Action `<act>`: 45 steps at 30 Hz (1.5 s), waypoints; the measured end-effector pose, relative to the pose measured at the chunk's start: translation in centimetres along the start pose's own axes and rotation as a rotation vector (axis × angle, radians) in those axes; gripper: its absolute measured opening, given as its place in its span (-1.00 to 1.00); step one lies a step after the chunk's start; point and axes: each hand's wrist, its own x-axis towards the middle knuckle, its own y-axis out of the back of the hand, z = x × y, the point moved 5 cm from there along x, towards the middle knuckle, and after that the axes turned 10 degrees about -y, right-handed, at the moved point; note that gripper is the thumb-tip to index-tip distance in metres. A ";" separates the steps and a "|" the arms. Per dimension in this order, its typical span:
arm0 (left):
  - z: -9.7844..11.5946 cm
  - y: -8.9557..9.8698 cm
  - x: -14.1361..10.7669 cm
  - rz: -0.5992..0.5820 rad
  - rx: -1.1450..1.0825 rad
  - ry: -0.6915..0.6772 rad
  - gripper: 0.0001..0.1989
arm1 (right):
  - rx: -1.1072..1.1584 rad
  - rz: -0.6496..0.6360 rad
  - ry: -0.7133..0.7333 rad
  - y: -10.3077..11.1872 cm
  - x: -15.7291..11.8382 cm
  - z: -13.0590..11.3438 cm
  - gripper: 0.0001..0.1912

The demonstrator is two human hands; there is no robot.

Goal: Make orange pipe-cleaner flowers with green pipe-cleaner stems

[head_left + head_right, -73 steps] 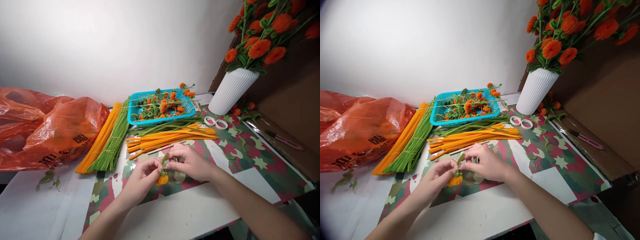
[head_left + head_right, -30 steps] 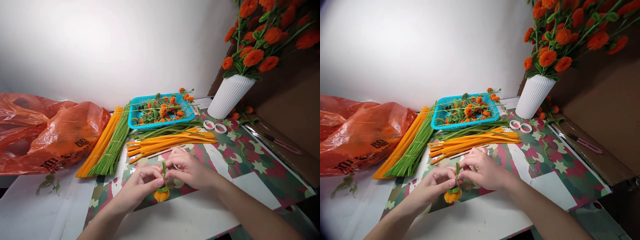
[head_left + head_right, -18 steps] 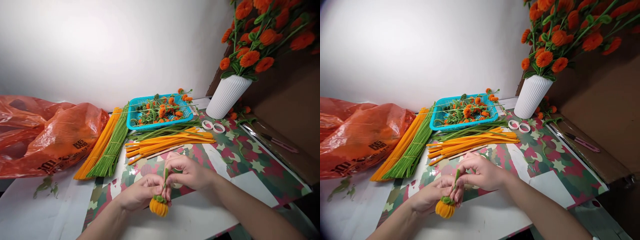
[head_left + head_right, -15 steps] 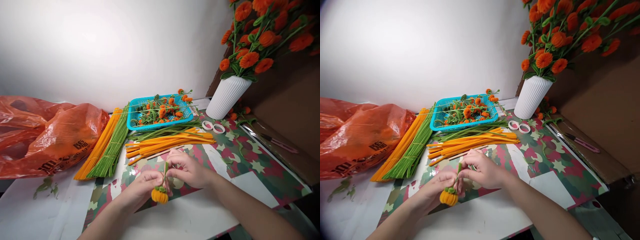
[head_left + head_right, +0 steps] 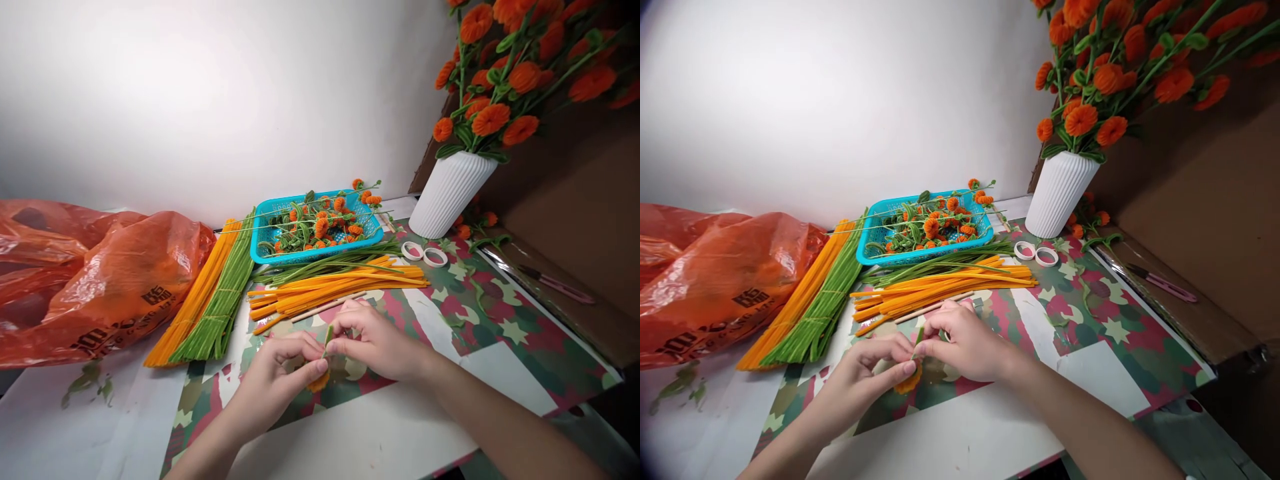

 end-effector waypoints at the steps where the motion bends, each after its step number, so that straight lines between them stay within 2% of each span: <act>1: -0.4 -0.1 -0.1 -0.025 -0.117 0.051 -0.79 | 0.016 -0.025 0.028 0.0 -0.1 -0.1 -0.79; 4: -1.8 -0.7 -0.5 -0.077 -0.421 0.207 -0.81 | 0.080 -0.069 0.073 0.1 -0.2 -0.1 -0.82; 6: -2.3 -1.0 -0.7 -0.089 -0.536 0.271 -0.82 | 0.131 -0.084 0.061 0.1 -0.1 -0.1 -0.83; 10: -2.1 -1.2 -0.8 -0.072 -0.619 0.280 -0.84 | 0.214 -0.198 0.043 -0.1 -0.1 -0.3 -0.94; 13: -1.7 -1.5 -0.8 -0.089 -0.702 0.293 -0.85 | 0.222 -0.260 0.098 -0.1 -0.1 -0.5 -0.85; 18: -2.0 -2.5 -1.0 -0.205 -0.855 0.349 -0.82 | 0.112 -0.232 0.246 0.0 -0.3 -0.4 -0.90; 21: -2.6 -2.8 -1.0 -0.189 -0.902 0.367 -0.82 | -0.047 -0.172 0.271 0.2 -0.4 -0.3 -0.95; 24: -3.0 -3.1 -0.9 -0.175 -0.929 0.367 -0.81 | -0.107 -0.119 0.295 0.5 -0.5 -0.5 -0.94; 26: -3.0 -3.0 -0.8 -0.152 -0.878 0.341 -0.81 | -0.113 -0.096 0.284 0.7 -0.4 -0.5 -0.92; 28: -2.8 -2.4 -0.6 -0.098 -0.742 0.254 -0.76 | -0.118 -0.074 0.233 0.7 -0.4 -0.4 -0.92; 31: -1.6 -1.2 -0.1 -0.009 -0.360 0.045 -0.62 | -0.130 -0.034 0.129 0.7 -0.4 -0.2 -0.92; 32: -1.1 -0.8 -0.1 0.017 -0.191 -0.025 -0.64 | -0.131 -0.022 0.098 0.7 -0.4 -0.2 -0.92; 35: 0.3 0.0 -0.2 0.116 0.328 -0.229 -0.86 | -0.121 -0.002 0.024 0.3 -0.4 -0.1 -0.93; 38: 1.2 0.2 -0.6 0.183 0.589 -0.372 -0.97 | -0.094 0.023 -0.032 0.2 -0.4 0.1 -0.92; 39: 1.3 0.2 -0.6 0.180 0.589 -0.371 -0.95 | -0.083 0.024 -0.039 0.3 -0.4 0.1 -0.93; 41: 1.0 0.2 -0.4 0.118 0.463 -0.272 -0.89 | -0.055 -0.009 -0.009 0.4 -0.4 0.1 -0.97; 45: -0.5 -0.7 -0.4 -0.065 -0.156 0.075 -0.75 | 0.015 -0.173 0.182 0.3 -0.5 -0.5 -0.88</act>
